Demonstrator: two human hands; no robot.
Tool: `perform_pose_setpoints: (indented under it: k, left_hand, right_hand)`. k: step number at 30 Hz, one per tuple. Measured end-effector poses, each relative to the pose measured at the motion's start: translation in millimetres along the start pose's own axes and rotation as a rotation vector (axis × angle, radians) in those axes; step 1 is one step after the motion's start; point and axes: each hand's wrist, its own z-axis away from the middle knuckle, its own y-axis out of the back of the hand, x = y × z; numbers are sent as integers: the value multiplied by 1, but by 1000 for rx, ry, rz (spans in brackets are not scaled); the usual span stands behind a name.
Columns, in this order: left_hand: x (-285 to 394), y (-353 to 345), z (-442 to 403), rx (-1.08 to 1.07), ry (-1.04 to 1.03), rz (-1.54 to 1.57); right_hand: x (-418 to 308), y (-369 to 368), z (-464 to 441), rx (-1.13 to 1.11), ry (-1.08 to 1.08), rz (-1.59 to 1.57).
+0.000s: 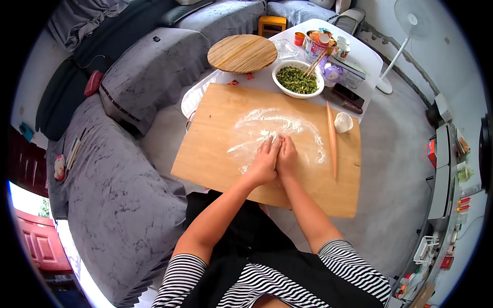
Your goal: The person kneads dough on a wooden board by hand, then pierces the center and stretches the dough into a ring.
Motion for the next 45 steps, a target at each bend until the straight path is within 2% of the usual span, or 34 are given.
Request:
perform_pose_setpoints:
  k: [2,5,7,8,11,12,13,15,17,18,20,22,24,25,27,28,30,32,34,36,38,40,41,43,45]
  left_hand:
    - [-9,-6,2,181,68,182]
    - [-9,-18,5,247,139,224]
    - [-2,-19,11,300,142,217]
    - [2,-17,13,252,133,201]
    - [12,-4,13,136,81,177]
    - [14,-4,15,64,36,173]
    - [13,-8,13,87,-21,138]
    - [6,-6,9,55,11,87]
    - [2,0,6,64,76,84]
    - [0,-1,7,61,78,93]
    - [-5,-7,6,247,49,141]
    - [-4,-16,10,312,47,142]
    - [-1,-21,12,350,71,174]
    - [1,-18,12,357,61,168]
    - [7,-14,11,232,100,151]
    - [9,-12,12,223,104,153]
    - [10,-9,14,59,2,57]
    - [10,-5,10,30,38,22]
    - [4,-5,6,13,60,-17]
    - [-6,-13,5,235,50,165]
    - [-6,-17,9,279,36,165]
    - [-1,-20,13,324,26,167]
    - [2,-20,13,307,21,141]
    - [7,-15,9,301,3,108]
    - [14,-15,15,184,-20,13]
  right_hand:
    - [2,-3,-13,-17,0,46]
    - [6,-2,-22,-18,62,125]
    - [-2,-1,-20,-76,-128,-135]
    - [-6,-2,-19,-72,-114,-147]
    - [-15,9,7,-94,-402,-569]
    - [-16,12,11,-92,-420,-564]
    - [-16,14,13,-57,-392,-515]
    - [-14,10,12,-19,-372,-467]
    - [-9,1,0,21,-128,-68]
    - [-6,-2,-7,18,-132,-60]
    - [4,-7,-21,50,39,45]
    - [0,-5,-27,38,54,78]
    - [-10,1,-25,-83,-188,-230]
    - [-14,3,-22,-78,-177,-235]
    - [-17,10,-5,-120,-392,-741]
    - [-15,10,2,-116,-402,-739]
    - [-12,11,16,-27,-368,-615]
    - [-12,10,12,-38,-392,-537]
    - [0,5,-1,-34,-44,4]
    - [7,0,-17,-47,-19,36]
    - [9,-2,-24,-54,8,64]
    - [-2,2,-26,-144,-113,-216]
    - [-6,5,-23,-143,-107,-217]
    - [-11,10,-15,-154,-354,-809]
    - [-10,11,4,-98,-294,-750]
